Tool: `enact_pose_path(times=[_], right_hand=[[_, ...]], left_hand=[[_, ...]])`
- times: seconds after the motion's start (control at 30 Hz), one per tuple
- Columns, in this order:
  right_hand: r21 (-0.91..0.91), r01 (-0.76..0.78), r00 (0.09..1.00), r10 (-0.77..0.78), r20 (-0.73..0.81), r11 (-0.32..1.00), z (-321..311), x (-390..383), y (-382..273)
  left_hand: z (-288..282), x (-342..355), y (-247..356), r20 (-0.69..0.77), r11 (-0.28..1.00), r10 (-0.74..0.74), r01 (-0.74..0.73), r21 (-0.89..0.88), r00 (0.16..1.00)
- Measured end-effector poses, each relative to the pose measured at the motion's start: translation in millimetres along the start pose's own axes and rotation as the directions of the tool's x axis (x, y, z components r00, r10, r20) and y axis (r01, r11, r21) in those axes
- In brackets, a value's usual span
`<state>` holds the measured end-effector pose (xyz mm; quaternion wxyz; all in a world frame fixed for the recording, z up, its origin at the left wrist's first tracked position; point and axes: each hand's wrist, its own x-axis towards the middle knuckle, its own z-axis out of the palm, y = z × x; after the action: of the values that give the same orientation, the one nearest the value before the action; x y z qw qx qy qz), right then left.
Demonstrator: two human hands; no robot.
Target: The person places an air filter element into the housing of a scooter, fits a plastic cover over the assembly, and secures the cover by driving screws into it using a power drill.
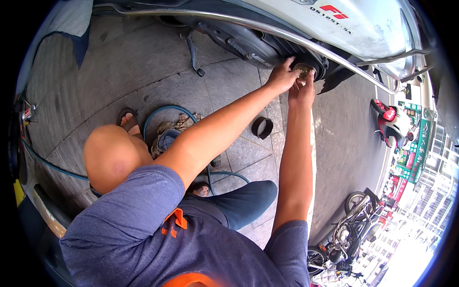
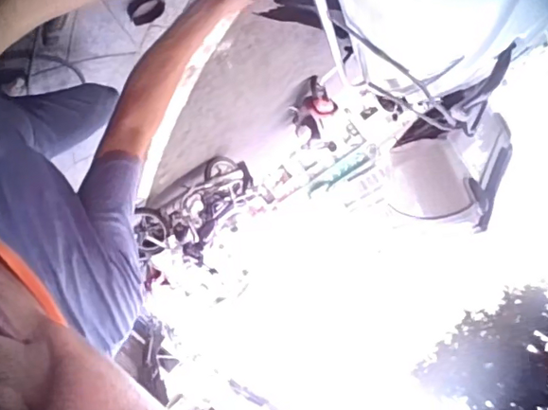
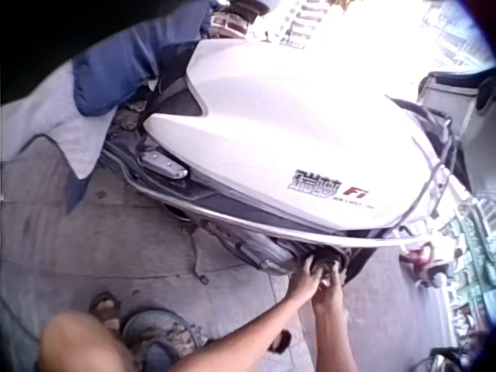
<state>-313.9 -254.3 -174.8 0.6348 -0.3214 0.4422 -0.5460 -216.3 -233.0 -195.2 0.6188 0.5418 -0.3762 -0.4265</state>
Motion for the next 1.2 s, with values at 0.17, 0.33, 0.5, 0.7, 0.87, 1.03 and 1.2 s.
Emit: enact_pose_path(times=[0.17,0.33,0.5,0.7,0.87,1.03,1.2], right_hand=[[-0.044,0.024,0.991,-0.029,-0.130,0.999,18,0,9],[-0.035,-0.046,0.990,0.041,-0.132,0.998,12,1,8],[0.032,-0.070,0.992,0.073,-0.104,0.997,17,3,4],[-0.104,0.153,0.907,-0.182,-0.379,0.983,32,2,19],[-0.183,0.253,0.817,-0.311,-0.486,0.950,45,19,34],[-0.105,0.249,0.890,-0.270,-0.367,0.963,31,9,34],[-0.383,0.424,0.799,-0.538,-0.269,0.821,6,9,51]], left_hand=[[-23,5,-9,0.021,0.998,0.058,-0.059,0.036,0.998],[-33,-7,-1,-0.090,0.998,0.046,-0.050,-0.048,0.995],[-34,-5,14,-0.089,0.975,0.218,-0.221,-0.022,0.972],[-67,-7,63,0.169,0.742,0.633,-0.654,0.149,0.756],[-65,11,125,0.653,0.130,0.594,-0.857,0.498,0.470],[-35,48,118,0.794,-0.190,0.448,-0.825,0.533,0.410],[-30,54,105,0.811,-0.307,0.496,-0.810,0.499,0.311]])
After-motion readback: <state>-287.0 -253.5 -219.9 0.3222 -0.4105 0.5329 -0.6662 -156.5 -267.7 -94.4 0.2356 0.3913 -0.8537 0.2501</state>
